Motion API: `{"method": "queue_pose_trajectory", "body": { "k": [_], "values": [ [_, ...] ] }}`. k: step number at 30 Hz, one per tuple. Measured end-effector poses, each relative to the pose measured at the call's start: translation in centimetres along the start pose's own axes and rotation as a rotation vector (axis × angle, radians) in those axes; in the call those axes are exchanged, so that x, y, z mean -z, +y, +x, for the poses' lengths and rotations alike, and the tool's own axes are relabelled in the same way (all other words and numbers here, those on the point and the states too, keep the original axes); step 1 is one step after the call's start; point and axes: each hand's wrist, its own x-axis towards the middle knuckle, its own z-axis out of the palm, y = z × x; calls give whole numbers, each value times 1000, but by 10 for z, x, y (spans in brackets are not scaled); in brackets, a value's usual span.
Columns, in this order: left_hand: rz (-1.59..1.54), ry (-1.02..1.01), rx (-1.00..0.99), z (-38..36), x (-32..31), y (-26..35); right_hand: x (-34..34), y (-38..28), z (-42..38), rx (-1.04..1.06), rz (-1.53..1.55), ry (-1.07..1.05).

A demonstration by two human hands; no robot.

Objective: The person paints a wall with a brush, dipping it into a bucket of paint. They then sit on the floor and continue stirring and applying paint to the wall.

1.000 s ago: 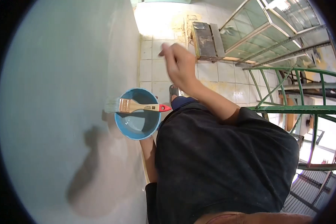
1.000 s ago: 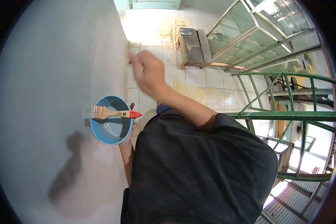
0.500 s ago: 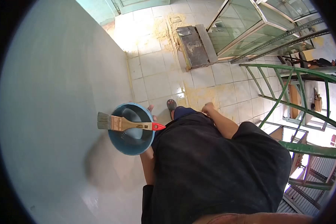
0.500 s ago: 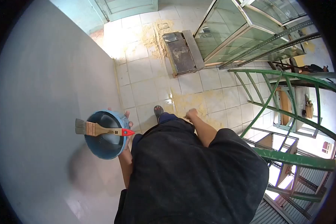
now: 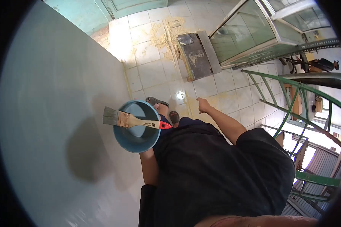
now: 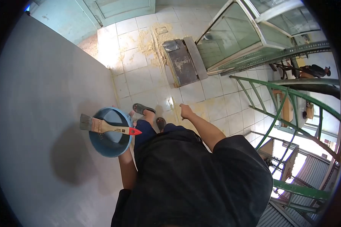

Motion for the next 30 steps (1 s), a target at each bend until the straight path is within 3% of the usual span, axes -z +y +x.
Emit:
{"method": "queue_pose_trajectory", "body": {
  "k": [1, 5, 7, 14, 16, 18, 20, 21, 22, 24, 25, 28, 30],
  "values": [
    [-10, -6, -7, 7, 5, 8, 9, -12, 11, -86, 192, -107],
    [-180, 41, 139, 39, 20, 54, 39, -59, 57, -82, 9, -118],
    [-273, 78, 212, 52, 29, 74, 43, -77, 69, -94, -209, 198],
    [-583, 207, 466, 119, 92, 143, 66, -106, 183, 92, -388, 96],
    [-687, 244, 523, 137, 114, 149, 58, -102, 218, 190, -575, 13],
    [-730, 144, 480, 144, 145, 149, 51, -96, 257, 266, -704, -53],
    [-551, 235, 78, 125, 178, 144, 38, -90, 291, 342, -826, -129],
    [-766, 174, 457, 173, 157, 158, 34, -85, 307, 353, -913, -136],
    [-778, 184, 446, 175, 158, 154, 26, -79, 328, 367, -998, -138],
    [-46, 305, -238, 161, 171, 133, 1, -48, 365, 368, -1000, -134],
    [-85, 409, -264, 159, 187, 133, -6, -40, 380, 359, -1098, -203],
    [-161, 413, -270, 154, 239, 135, -21, -19, 431, 348, -1370, -295],
    [-229, 462, -174, 137, 276, 140, -27, -5, 460, 351, -1544, -326]
  ]
}}
